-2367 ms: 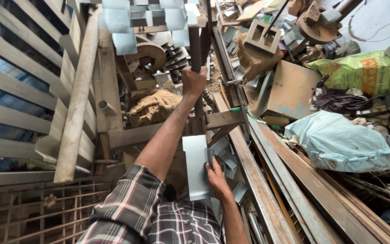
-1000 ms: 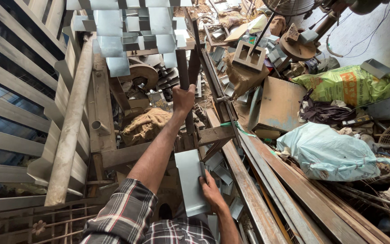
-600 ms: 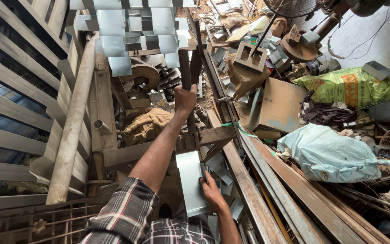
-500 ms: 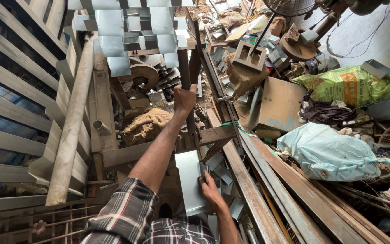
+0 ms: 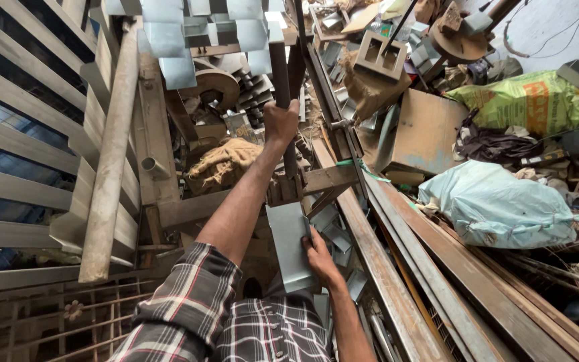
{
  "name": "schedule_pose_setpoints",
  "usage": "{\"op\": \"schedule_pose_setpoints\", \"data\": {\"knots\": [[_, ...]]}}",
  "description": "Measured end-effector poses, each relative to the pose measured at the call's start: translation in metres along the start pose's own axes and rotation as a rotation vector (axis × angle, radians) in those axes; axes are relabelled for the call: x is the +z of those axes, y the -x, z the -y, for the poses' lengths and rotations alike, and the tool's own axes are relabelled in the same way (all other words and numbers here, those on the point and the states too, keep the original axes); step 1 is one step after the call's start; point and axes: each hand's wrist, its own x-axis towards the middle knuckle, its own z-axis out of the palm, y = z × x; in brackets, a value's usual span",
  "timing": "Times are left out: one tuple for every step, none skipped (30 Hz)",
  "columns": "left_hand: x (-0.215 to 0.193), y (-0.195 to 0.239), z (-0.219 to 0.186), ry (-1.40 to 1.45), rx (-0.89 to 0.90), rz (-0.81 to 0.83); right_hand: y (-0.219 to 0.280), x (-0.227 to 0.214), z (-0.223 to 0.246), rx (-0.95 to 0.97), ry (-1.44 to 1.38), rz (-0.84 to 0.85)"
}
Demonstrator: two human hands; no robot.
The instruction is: The person uses a manual metal bending tool to shape small square metal components, inserting each piece into the tool and pulling a lever to bend the edges.
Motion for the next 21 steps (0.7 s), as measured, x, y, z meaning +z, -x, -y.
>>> {"op": "schedule_pose_setpoints", "data": {"knots": [[0.001,-0.002,0.002,-0.024,0.026,-0.002,-0.001,0.001,0.000,-0.017,-0.002,0.010],[0.001,-0.004,0.005,-0.048,0.051,-0.005,-0.001,0.002,0.002,-0.012,-0.003,0.012],[0.002,-0.007,0.009,-0.049,0.047,-0.006,-0.001,0.002,0.005,-0.001,-0.006,0.007],[0.003,-0.009,0.014,-0.027,0.036,0.011,-0.001,0.002,0.009,0.011,-0.010,0.003],[0.005,-0.011,0.018,-0.004,0.026,0.031,-0.002,0.003,0.013,0.013,-0.010,0.002],[0.006,-0.013,0.022,-0.005,0.023,0.032,-0.003,0.005,0.017,0.012,-0.001,0.002],[0.006,-0.015,0.025,-0.006,0.021,0.045,-0.005,0.006,0.021,0.010,0.009,0.001],[0.007,-0.016,0.027,-0.008,0.018,0.058,-0.008,0.008,0.025,0.012,0.009,-0.001],[0.007,-0.017,0.029,-0.009,0.017,0.056,-0.011,0.010,0.026,-0.002,0.044,-0.038],[0.007,-0.016,0.029,-0.010,0.015,0.053,-0.014,0.011,0.027,-0.016,0.079,-0.075],[0.006,-0.016,0.028,-0.012,0.012,0.046,-0.017,0.011,0.026,-0.016,0.078,-0.069],[0.006,-0.016,0.027,-0.015,0.012,0.041,-0.021,0.010,0.026,-0.040,0.048,-0.068],[0.006,-0.016,0.025,-0.020,0.021,0.040,-0.024,0.009,0.025,-0.063,0.019,-0.068],[0.005,-0.015,0.023,-0.024,0.030,0.039,-0.026,0.008,0.023,-0.063,0.020,-0.062],[0.005,-0.015,0.022,-0.023,0.030,0.039,-0.027,0.007,0.022,-0.081,0.019,-0.054],[0.004,-0.014,0.021,-0.038,0.025,0.033,-0.028,0.006,0.020,-0.098,0.019,-0.046],[0.003,-0.014,0.020,-0.053,0.020,0.029,-0.029,0.005,0.020,-0.098,0.018,-0.048],[0.004,-0.014,0.019,-0.054,0.020,0.030,-0.030,0.004,0.019,-0.088,0.025,-0.055],[0.004,-0.014,0.020,-0.036,0.033,0.019,-0.030,0.004,0.018,-0.078,0.031,-0.059],[0.004,-0.014,0.022,-0.018,0.047,0.008,-0.031,0.004,0.018,-0.077,0.029,-0.057],[0.005,-0.015,0.024,-0.021,0.046,0.005,-0.031,0.003,0.018,-0.052,0.035,-0.061]]}}
